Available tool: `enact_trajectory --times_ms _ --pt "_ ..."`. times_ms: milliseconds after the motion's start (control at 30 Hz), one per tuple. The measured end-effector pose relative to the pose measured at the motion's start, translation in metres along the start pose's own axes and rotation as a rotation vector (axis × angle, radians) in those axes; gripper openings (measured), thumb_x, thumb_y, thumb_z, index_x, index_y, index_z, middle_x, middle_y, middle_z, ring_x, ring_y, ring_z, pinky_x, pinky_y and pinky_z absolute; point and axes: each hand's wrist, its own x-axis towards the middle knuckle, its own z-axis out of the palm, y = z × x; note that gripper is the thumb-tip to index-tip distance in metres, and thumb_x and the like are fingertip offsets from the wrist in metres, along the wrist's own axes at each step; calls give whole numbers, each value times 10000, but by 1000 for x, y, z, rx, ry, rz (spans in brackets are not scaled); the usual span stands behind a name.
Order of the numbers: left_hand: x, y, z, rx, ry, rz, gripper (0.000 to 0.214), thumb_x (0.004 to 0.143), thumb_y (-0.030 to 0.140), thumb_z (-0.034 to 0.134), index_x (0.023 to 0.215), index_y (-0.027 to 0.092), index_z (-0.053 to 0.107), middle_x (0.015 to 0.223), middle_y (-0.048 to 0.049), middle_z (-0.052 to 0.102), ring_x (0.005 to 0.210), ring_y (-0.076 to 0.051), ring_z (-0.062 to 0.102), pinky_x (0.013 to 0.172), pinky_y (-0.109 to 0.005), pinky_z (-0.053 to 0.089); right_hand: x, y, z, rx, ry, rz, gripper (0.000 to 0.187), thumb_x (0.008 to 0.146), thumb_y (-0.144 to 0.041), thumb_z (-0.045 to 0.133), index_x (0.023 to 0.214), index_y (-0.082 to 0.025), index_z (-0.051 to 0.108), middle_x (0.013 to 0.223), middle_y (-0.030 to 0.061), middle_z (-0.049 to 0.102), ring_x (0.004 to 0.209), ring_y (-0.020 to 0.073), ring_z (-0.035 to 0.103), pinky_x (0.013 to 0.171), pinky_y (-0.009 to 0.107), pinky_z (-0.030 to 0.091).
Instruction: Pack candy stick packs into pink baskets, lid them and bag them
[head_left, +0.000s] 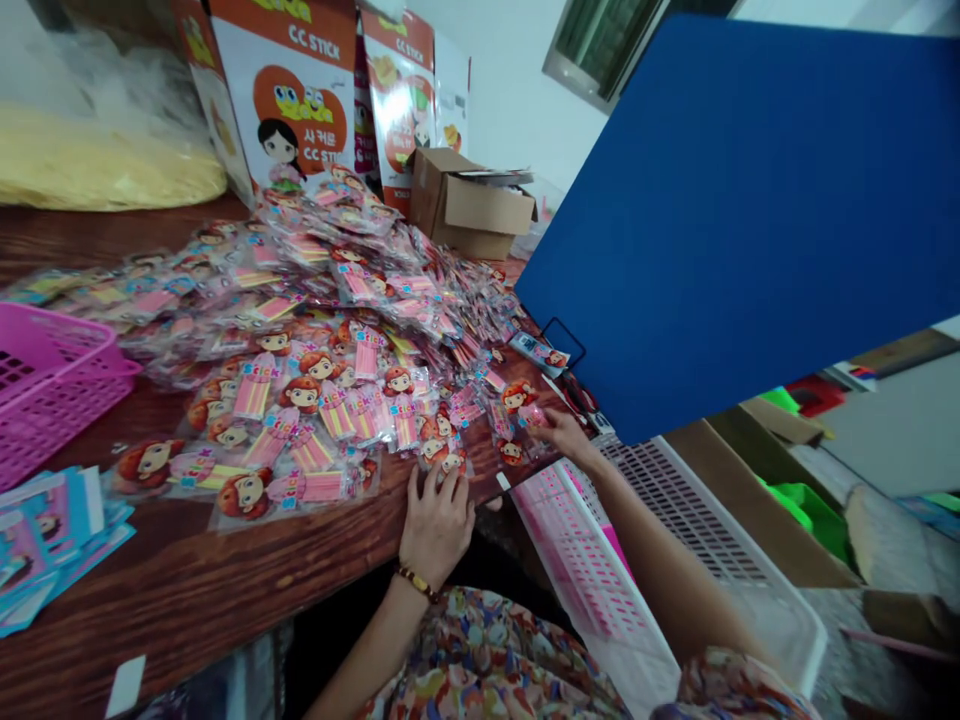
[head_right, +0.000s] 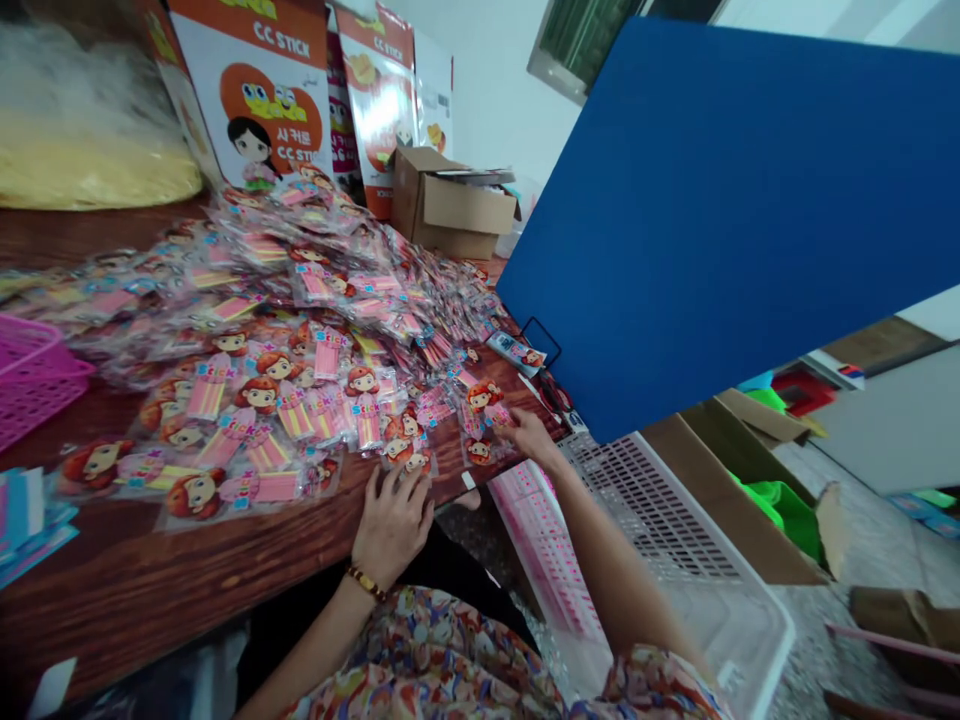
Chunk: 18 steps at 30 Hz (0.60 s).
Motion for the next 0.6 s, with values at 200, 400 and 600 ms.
enact_trajectory --times_ms 200,400,600 --pt "2 1 -1 6 -24 -8 352 929 284 489 1239 202 633 1332 -99 618 1305 -332 470 1139 -619 278 28 -22 1 68 -32 -67 351 692 -445 666 902 -164 659 800 32 689 731 198 615 672 295 487" --pt "1 0 1 4 -8 -8 343 936 297 491 1233 200 632 1327 -90 623 1304 -326 474 1152 -601 266 21 -30 4 -56 -189 -184 208 694 -305 672 854 -173 671 884 36 706 854 228 638 788 316 472" --pt "1 0 0 -6 2 -18 300 944 269 489 1199 224 641 1307 -66 640 1309 -306 481 1154 -578 286 44 -50 -13 -567 -526 -496 431 672 -19 637 1043 -225 710 1026 78 712 1135 274 541 1037 396 287"
